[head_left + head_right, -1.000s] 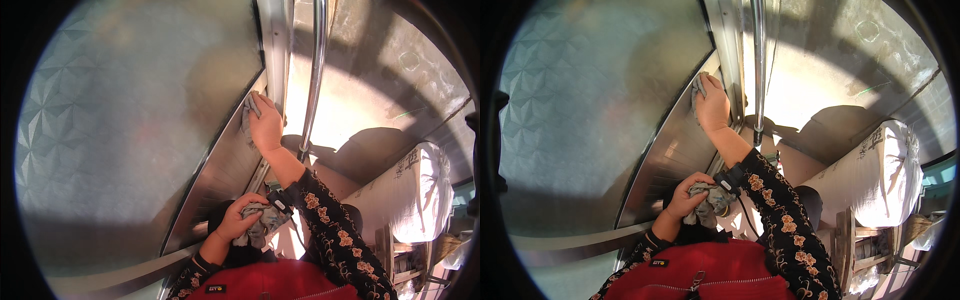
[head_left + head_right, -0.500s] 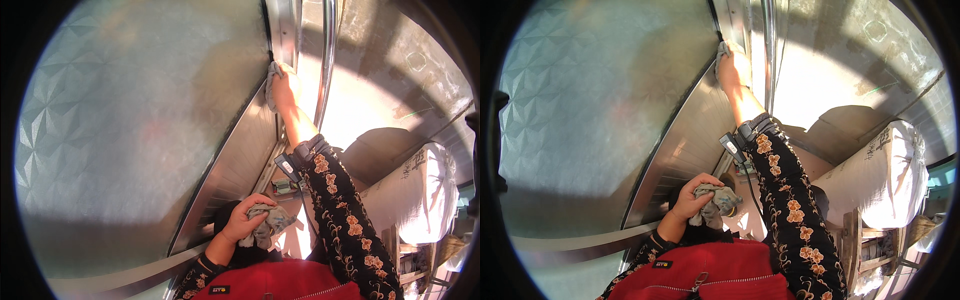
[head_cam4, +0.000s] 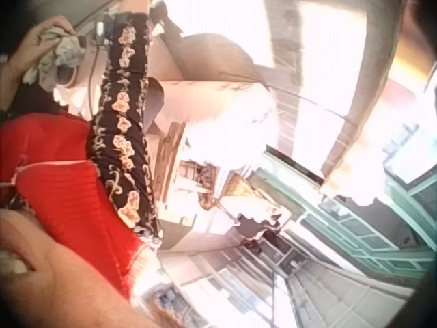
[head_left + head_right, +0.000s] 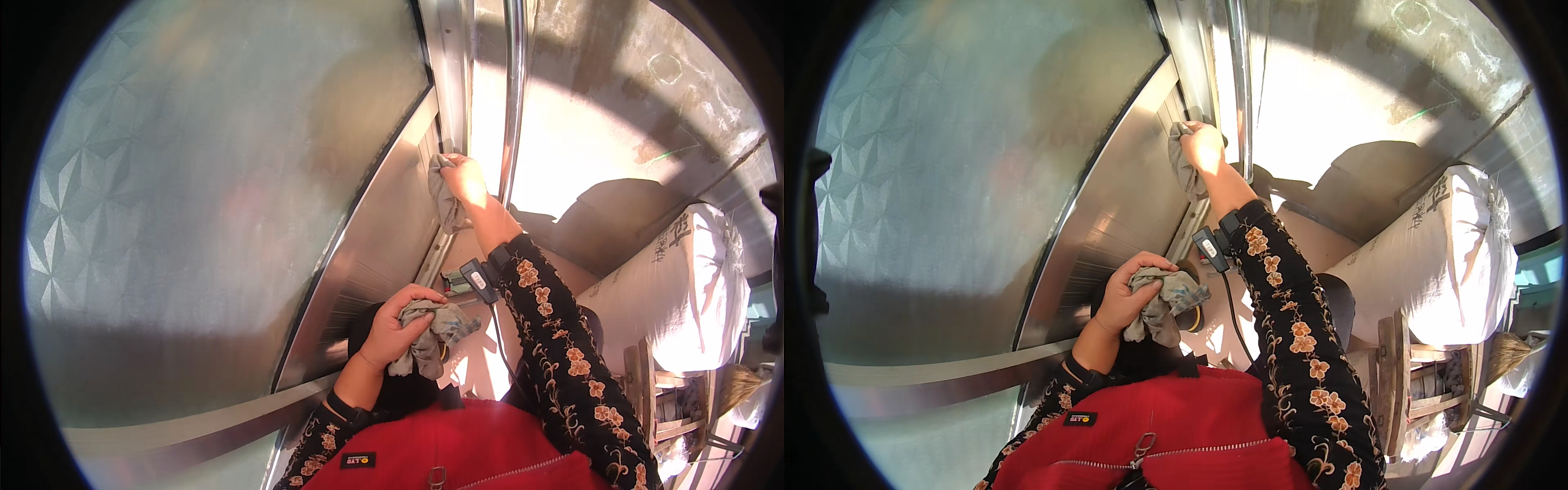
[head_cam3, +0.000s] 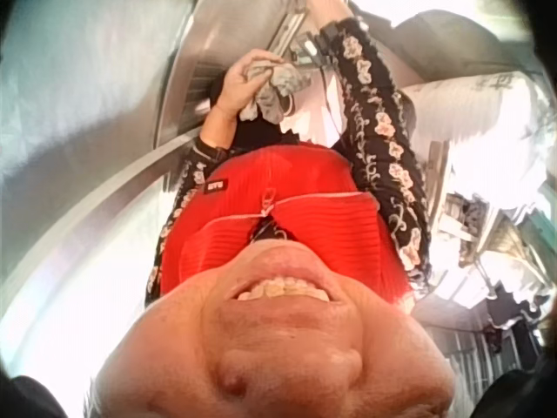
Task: The person wipes a glass door and adjacent metal frame with a cloth, moving methodically across the surface. The person then walks outside and briefly touches a small dog with the cloth before returning to the door.
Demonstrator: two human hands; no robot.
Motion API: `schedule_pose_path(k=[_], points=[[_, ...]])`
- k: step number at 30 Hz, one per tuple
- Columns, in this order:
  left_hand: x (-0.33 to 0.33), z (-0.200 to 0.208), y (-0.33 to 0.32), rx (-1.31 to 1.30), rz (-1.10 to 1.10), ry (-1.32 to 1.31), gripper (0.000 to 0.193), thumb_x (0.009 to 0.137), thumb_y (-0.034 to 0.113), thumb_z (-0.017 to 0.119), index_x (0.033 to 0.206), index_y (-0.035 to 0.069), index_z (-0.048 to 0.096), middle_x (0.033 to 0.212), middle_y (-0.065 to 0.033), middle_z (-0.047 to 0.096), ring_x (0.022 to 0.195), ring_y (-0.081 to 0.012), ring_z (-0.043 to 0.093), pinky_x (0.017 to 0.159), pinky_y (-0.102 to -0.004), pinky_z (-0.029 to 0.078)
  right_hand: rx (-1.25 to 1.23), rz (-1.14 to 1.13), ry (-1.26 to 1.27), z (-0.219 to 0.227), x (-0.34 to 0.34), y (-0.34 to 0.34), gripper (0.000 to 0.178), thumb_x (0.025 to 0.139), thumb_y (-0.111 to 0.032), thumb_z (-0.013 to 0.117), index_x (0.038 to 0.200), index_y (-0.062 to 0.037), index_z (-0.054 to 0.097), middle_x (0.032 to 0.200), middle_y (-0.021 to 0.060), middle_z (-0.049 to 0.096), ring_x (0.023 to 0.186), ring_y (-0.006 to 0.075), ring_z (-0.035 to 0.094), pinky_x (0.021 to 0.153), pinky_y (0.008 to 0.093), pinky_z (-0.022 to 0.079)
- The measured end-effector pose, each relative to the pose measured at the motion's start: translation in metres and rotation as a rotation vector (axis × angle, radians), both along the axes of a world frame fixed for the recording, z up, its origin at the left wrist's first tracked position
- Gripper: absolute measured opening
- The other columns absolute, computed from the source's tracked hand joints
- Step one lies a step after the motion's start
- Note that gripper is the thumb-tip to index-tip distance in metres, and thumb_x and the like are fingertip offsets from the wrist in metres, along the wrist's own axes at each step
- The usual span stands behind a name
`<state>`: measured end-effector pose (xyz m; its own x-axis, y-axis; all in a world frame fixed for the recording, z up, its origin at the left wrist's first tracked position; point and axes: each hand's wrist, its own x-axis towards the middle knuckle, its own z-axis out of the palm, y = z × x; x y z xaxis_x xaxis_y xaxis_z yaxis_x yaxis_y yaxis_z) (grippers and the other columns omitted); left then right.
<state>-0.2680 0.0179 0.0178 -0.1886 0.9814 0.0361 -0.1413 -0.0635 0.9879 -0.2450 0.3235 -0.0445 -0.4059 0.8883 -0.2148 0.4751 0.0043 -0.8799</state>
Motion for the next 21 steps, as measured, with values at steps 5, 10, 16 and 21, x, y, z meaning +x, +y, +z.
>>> schedule_pose_path(k=[5,10,16,21], points=[[0.001,0.003,-0.005,-0.004,0.012,0.032,0.031,0.085,-0.010,0.054,0.113,0.000,0.062,0.112,-0.0085,0.064,0.110,-0.0180,0.060,0.099,-0.0312,0.045,-0.272,0.129,0.233,0.013,0.056,-0.045,0.040,0.085,-0.011,0.063,0.124,0.0018,0.065,0.104,0.0112,0.071,0.090,0.0194,0.066,0.081,0.0327,0.051],[0.004,0.002,-0.006,-0.036,-0.002,-0.049,0.029,0.087,-0.009,0.055,0.114,0.000,0.061,0.113,-0.0079,0.065,0.110,-0.0170,0.060,0.099,-0.0306,0.045,-0.445,0.028,0.349,0.032,0.103,-0.069,0.040,0.089,-0.011,0.060,0.127,0.0016,0.061,0.105,0.0084,0.068,0.088,0.0167,0.066,0.078,0.0307,0.053],[0.005,0.003,-0.005,-0.041,-0.005,-0.015,0.029,0.087,-0.009,0.054,0.115,0.000,0.060,0.113,-0.0080,0.065,0.110,-0.0164,0.059,0.100,-0.0307,0.045,-0.544,-0.060,0.477,0.016,0.112,-0.083,0.043,0.089,-0.011,0.066,0.129,0.0018,0.056,0.111,0.0084,0.066,0.099,0.0167,0.064,0.084,0.0309,0.053],[0.007,0.005,-0.006,-0.018,-0.001,0.008,0.032,0.084,-0.011,0.054,0.113,0.000,0.061,0.113,-0.0089,0.063,0.110,-0.0186,0.060,0.099,-0.0320,0.045,-0.208,-0.118,0.495,-0.003,0.076,-0.075,0.055,0.085,-0.007,0.068,0.136,0.0004,0.050,0.119,0.0100,0.063,0.105,0.0166,0.060,0.089,0.0298,0.049]])
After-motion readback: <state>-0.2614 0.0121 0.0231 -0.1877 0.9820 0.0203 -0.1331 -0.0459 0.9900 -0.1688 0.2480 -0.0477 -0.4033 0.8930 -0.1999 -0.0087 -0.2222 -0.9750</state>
